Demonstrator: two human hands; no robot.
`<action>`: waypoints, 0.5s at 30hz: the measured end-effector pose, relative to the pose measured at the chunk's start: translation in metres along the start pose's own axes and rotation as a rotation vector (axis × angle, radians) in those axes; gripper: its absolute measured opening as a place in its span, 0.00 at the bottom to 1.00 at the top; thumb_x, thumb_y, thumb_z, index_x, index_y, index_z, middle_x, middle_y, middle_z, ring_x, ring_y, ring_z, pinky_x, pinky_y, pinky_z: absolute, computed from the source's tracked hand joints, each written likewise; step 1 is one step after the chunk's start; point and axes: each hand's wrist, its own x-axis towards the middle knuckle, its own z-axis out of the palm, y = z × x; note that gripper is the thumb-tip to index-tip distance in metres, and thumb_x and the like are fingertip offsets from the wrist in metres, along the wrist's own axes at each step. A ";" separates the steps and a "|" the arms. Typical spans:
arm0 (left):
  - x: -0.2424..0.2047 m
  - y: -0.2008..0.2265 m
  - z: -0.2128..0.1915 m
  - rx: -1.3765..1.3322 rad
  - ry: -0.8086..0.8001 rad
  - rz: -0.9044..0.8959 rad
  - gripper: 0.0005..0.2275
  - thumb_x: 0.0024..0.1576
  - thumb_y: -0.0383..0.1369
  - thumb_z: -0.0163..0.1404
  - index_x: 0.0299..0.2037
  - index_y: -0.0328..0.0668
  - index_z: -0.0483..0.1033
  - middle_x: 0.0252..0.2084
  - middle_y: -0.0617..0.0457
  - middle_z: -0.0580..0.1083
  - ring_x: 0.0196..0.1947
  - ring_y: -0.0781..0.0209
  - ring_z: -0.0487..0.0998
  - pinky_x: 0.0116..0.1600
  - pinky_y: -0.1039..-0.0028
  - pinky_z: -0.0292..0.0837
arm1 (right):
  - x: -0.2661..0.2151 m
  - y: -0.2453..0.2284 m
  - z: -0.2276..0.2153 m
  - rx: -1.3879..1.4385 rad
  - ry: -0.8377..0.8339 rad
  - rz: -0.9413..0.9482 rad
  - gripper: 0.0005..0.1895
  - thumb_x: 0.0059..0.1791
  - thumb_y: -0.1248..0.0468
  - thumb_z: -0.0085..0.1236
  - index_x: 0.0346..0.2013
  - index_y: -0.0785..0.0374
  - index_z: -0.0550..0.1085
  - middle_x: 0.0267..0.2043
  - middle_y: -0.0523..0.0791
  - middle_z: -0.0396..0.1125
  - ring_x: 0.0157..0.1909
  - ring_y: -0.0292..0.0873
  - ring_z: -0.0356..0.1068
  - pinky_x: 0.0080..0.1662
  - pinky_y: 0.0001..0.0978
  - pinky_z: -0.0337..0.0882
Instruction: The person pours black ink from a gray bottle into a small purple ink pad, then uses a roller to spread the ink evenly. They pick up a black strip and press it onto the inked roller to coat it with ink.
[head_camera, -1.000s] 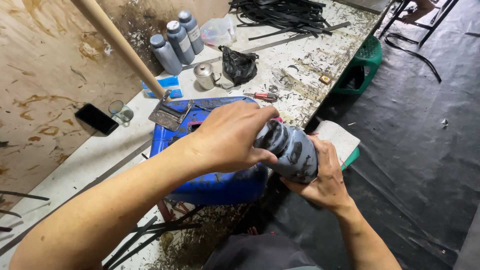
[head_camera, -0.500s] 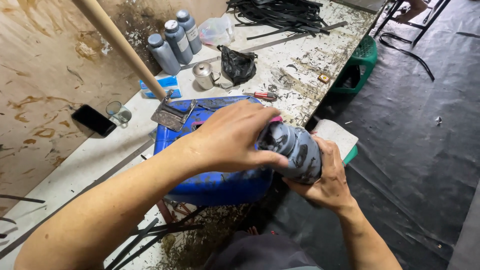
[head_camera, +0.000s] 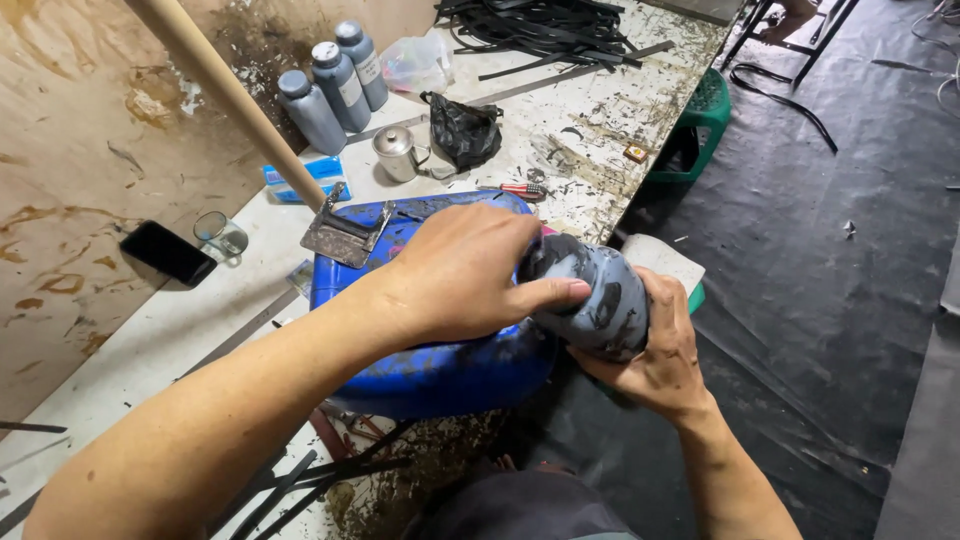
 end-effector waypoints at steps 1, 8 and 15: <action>0.001 -0.005 0.004 -0.001 -0.003 0.002 0.28 0.57 0.57 0.51 0.41 0.30 0.75 0.30 0.36 0.76 0.38 0.30 0.78 0.41 0.46 0.73 | -0.002 -0.001 0.002 -0.001 0.000 0.003 0.55 0.29 0.48 0.82 0.63 0.64 0.64 0.54 0.50 0.64 0.57 0.55 0.68 0.59 0.47 0.68; -0.003 -0.013 0.000 -0.077 -0.048 0.221 0.28 0.53 0.41 0.60 0.60 0.33 0.69 0.41 0.36 0.74 0.46 0.30 0.75 0.46 0.48 0.73 | -0.006 0.002 0.003 0.009 0.014 0.007 0.54 0.29 0.50 0.82 0.63 0.64 0.64 0.54 0.50 0.64 0.57 0.56 0.68 0.59 0.49 0.67; 0.010 -0.014 0.015 -0.030 -0.003 0.085 0.26 0.55 0.54 0.54 0.45 0.35 0.76 0.32 0.38 0.76 0.37 0.32 0.80 0.40 0.49 0.75 | 0.000 0.004 0.007 -0.118 0.078 -0.074 0.53 0.31 0.48 0.79 0.63 0.63 0.65 0.52 0.50 0.63 0.54 0.55 0.68 0.57 0.47 0.69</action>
